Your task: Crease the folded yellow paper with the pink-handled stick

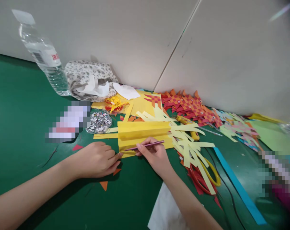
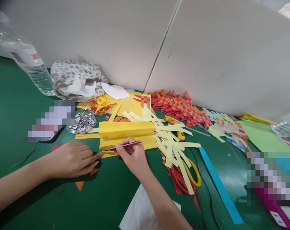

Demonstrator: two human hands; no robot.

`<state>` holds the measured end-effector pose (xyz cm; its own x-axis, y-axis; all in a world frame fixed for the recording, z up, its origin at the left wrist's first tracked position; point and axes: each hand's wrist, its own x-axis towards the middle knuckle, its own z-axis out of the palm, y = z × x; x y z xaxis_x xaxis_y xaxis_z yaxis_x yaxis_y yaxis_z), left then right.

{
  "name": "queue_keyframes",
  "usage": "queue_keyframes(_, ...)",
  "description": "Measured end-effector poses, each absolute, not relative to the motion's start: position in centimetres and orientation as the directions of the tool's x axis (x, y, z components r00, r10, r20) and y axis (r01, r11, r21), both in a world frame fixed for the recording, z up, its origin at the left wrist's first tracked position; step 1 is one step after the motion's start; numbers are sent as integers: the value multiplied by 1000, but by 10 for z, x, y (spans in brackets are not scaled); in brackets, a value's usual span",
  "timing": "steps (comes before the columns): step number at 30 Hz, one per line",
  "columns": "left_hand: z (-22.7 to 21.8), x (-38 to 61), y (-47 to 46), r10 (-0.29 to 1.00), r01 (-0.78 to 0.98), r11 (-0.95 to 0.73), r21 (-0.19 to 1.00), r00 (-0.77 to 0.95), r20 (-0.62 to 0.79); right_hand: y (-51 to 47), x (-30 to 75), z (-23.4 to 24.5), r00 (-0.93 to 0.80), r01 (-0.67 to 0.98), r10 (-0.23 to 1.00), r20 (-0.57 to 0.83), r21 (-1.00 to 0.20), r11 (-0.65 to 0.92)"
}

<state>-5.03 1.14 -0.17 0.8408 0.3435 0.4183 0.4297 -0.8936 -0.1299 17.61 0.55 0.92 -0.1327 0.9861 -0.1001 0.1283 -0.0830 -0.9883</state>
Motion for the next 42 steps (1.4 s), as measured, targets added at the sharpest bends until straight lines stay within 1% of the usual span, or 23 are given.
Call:
queue_keyframes(5, -2, -50, 12, 346, 430, -894, -126, 842, 414, 7, 181, 9, -97, 107, 989, -110, -989, -100)
queue_keyframes(13, -2, -50, 11, 351, 431, -895, -117, 841, 412, 8, 190, 11, -15, 106, 996, -84, -991, -81)
queue_keyframes(15, -2, -50, 11, 354, 433, -894, -118, 842, 408, 7, 187, 12, -23, 73, 996, -88, -994, -86)
queue_keyframes(18, -1, -50, 11, 347, 429, -894, -130, 847, 403, 6, 180, 12, -80, 40, 991, -110, -993, -107)
queue_keyframes(22, 0, -50, 12, 338, 422, -895, -144, 853, 399, 6, 174, 10, -132, 39, 984, -117, -993, -113)
queue_keyframes(27, -2, -50, 11, 352, 433, -893, -121, 841, 411, 7, 174, 8, -147, 59, 983, -111, -993, -103)
queue_keyframes(36, -1, -50, 10, 360, 434, -894, -110, 844, 398, 7, 182, 10, -91, 88, 990, -105, -991, -97)
queue_keyframes(42, -2, -50, 12, 350, 431, -893, -128, 846, 401, 5, 189, 13, -27, 107, 996, -82, -991, -79)
